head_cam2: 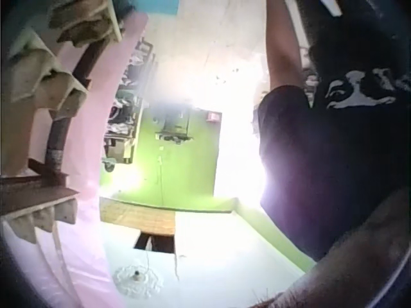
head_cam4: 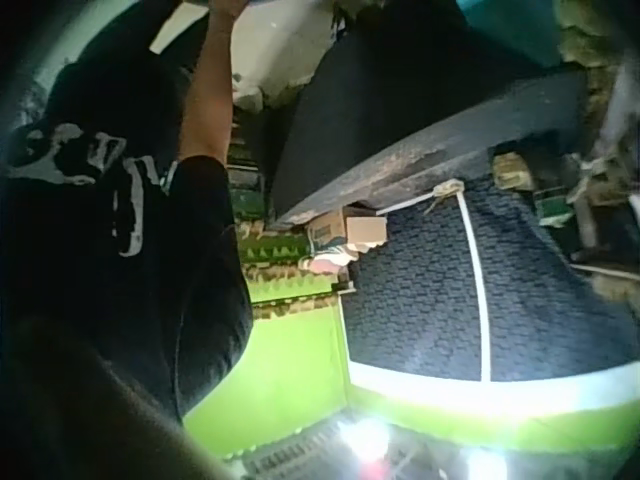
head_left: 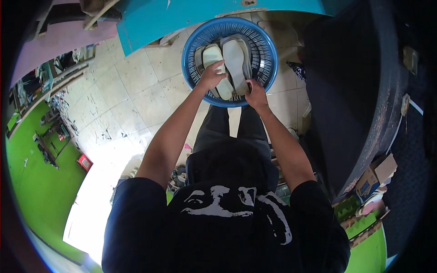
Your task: The person retrieves shoe insoles from a basket and a box, places them onto a workbench, and applies glue across the surface of the insoles using a brush.
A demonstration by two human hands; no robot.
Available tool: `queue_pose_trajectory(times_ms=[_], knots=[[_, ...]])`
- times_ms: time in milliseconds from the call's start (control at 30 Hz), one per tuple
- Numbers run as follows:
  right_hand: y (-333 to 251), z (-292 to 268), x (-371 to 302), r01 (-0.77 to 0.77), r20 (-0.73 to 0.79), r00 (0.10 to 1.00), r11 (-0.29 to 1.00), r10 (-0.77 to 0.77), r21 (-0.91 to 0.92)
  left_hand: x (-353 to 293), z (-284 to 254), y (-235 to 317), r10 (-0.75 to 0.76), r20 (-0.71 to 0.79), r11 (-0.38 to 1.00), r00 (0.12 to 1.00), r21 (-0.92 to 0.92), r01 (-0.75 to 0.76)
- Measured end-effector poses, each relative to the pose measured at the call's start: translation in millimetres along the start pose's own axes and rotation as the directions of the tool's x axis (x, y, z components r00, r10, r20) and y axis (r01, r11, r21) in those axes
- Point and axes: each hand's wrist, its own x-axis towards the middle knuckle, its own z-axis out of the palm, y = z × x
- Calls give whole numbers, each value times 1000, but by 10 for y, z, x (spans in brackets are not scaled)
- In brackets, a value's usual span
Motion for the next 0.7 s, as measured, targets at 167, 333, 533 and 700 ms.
queue_pose_trajectory(times_ms=[167, 333, 533, 700], knots=[[-141, -286, -215, -150, -4, 988, 984, 152, 95, -420, -181, 30, 58, -10, 998, 998, -14, -58], [-58, -533, -614, -200, -108, 967, 953, 229, 229, -790, -181, 224, 204, 59, 966, 977, -174, -192], [336, -628, -1313, -227, -94, 879, 585, 467, 778, -1009, 381, 806, 211, 100, 975, 972, -96, -202], [191, -1046, -1918, -39, -171, 891, 447, 420, 894, -1135, 1132, 1318, 326, 223, 937, 919, 55, -346]])
